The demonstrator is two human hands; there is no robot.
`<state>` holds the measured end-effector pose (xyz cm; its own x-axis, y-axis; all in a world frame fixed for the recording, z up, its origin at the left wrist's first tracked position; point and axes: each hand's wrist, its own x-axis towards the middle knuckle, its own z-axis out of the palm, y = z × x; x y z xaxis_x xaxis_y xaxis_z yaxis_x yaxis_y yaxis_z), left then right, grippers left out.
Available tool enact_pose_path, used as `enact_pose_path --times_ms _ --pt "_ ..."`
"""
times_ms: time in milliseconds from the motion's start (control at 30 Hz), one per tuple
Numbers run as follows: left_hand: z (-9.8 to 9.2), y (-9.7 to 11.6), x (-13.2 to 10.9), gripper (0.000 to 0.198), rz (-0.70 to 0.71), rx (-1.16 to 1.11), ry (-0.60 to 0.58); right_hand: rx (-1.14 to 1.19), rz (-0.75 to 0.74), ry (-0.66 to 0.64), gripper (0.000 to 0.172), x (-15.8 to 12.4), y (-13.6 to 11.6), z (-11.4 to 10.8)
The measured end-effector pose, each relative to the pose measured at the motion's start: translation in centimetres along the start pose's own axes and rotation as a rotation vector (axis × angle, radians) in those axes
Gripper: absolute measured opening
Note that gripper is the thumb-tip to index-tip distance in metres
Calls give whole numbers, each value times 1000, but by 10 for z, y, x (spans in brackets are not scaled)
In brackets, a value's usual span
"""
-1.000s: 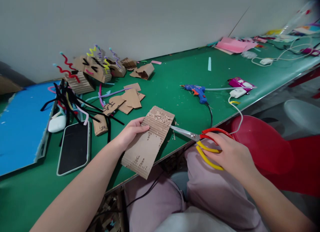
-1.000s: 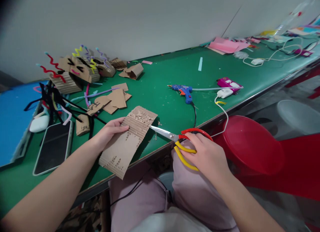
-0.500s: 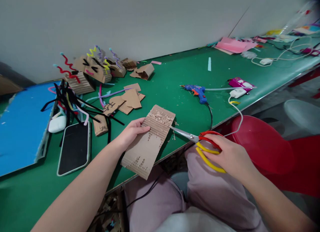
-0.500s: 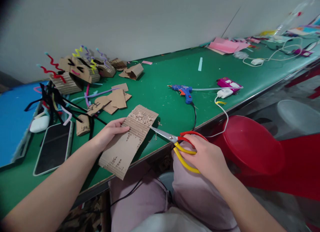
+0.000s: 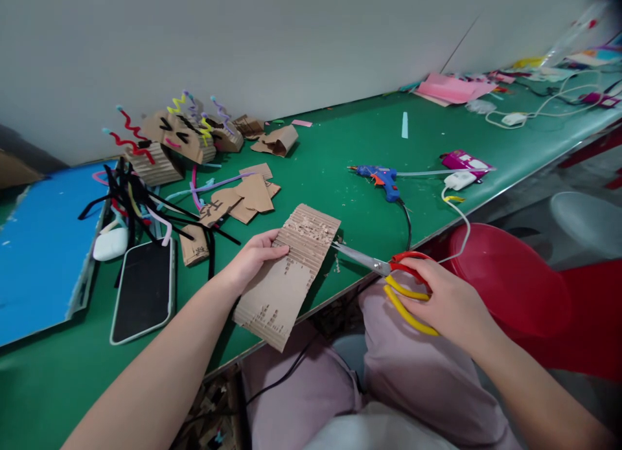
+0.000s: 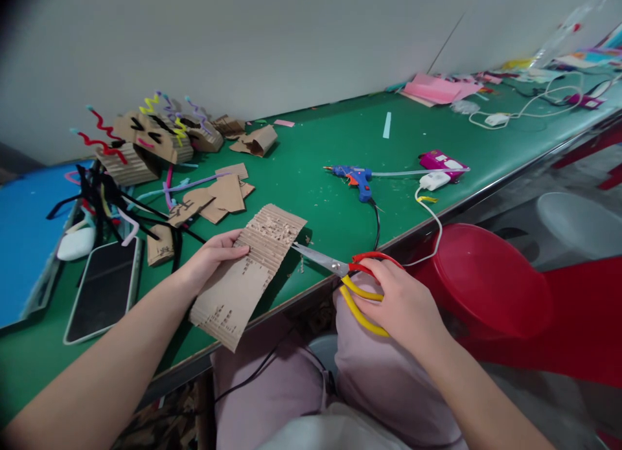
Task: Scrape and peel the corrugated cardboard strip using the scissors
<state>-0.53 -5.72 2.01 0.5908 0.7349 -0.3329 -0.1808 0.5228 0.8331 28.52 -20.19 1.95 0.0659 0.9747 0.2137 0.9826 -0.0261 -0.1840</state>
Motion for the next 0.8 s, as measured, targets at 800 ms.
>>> enact_pose_path --times_ms 800 --pt "-2 -2 -2 35 -17 9 -28 -73 -119 125 35 3 -6 1"
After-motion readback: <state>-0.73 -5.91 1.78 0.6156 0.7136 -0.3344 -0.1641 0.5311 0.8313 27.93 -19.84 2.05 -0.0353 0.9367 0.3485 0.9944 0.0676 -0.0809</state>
